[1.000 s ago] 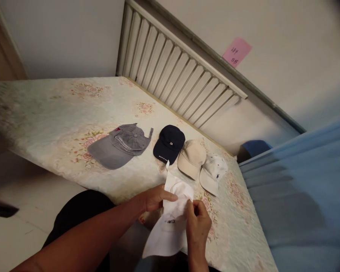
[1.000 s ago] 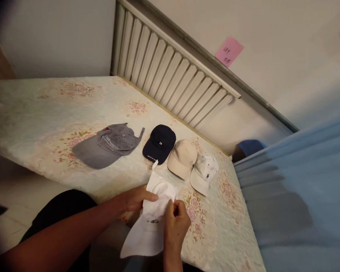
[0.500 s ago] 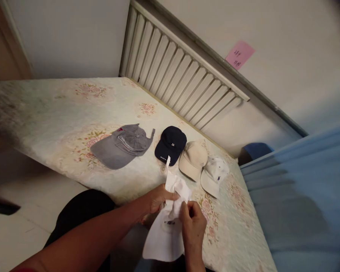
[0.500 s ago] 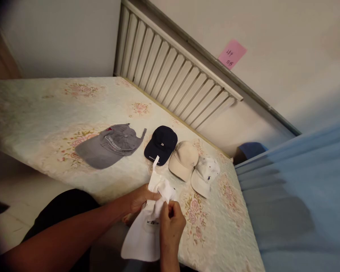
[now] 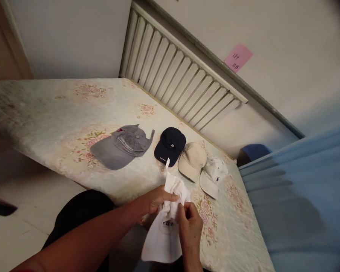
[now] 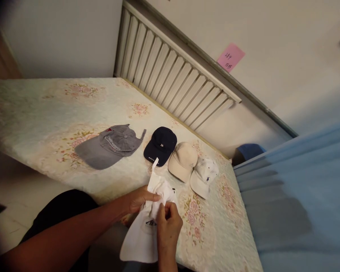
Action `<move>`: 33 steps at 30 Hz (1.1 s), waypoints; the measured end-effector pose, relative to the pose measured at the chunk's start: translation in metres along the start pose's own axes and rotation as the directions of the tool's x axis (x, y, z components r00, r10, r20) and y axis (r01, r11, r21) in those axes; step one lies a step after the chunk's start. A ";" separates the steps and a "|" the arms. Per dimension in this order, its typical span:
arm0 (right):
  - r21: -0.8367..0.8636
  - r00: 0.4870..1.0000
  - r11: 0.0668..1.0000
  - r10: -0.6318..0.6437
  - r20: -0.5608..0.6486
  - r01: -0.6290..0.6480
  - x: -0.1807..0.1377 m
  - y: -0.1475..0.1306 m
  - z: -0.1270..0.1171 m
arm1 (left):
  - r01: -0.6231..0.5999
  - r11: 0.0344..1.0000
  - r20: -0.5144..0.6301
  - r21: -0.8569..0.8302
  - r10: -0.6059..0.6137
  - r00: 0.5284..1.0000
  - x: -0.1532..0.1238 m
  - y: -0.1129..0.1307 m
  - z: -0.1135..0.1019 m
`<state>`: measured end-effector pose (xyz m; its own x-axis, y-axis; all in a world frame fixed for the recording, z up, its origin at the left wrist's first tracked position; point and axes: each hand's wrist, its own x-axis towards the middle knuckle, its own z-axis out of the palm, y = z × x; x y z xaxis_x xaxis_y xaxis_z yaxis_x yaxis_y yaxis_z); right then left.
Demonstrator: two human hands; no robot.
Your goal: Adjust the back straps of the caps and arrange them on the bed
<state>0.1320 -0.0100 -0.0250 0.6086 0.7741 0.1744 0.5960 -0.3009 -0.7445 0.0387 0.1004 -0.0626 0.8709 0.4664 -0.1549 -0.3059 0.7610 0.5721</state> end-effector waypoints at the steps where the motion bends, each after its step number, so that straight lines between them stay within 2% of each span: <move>1: 0.005 1.000 1.000 0.002 0.002 -0.002 0.000 0.000 0.000 | 0.011 1.000 0.000 0.005 -0.011 1.000 0.000 -0.001 -0.001; 4: 0.023 1.000 1.000 0.015 0.014 -0.015 0.001 0.002 -0.001 | 0.030 1.000 0.020 -0.009 -0.030 0.999 0.001 -0.004 -0.003; 9: 0.009 0.999 0.998 0.054 0.003 -0.054 0.004 0.005 -0.007 | 0.045 0.994 0.118 -0.100 -0.033 0.992 0.000 -0.004 -0.003; 11: 0.005 0.998 0.998 0.064 -0.028 -0.063 0.007 0.006 -0.010 | 0.067 0.994 0.178 -0.088 -0.050 0.983 -0.002 -0.002 -0.001; 15: 0.019 0.993 0.997 0.080 -0.083 -0.078 0.011 0.008 -0.014 | 0.017 1.000 0.290 0.017 -0.021 0.957 -0.007 0.001 0.002; 18: 0.039 0.990 0.994 0.105 -0.099 -0.102 0.012 0.007 -0.015 | -0.010 0.995 0.249 0.099 -0.015 0.968 -0.008 -0.001 0.004; 25: 0.025 0.997 0.998 0.066 -0.040 -0.065 0.007 0.003 -0.009 | -0.025 0.994 0.013 0.110 0.023 1.000 -0.005 -0.007 0.005; 28: 0.020 0.998 0.998 0.056 -0.030 -0.055 0.006 0.003 -0.006 | -0.028 0.991 0.000 0.134 0.028 1.000 -0.006 -0.005 0.007; 33: 0.023 0.998 0.999 0.038 -0.042 -0.037 0.005 0.005 -0.002 | -0.052 0.982 0.054 0.184 0.042 0.998 -0.007 -0.004 0.006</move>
<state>0.1395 -0.0094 -0.0266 0.6521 0.7382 0.1726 0.5607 -0.3164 -0.7652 0.0361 0.0910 -0.0588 0.8765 0.4735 -0.0870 -0.2743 0.6398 0.7179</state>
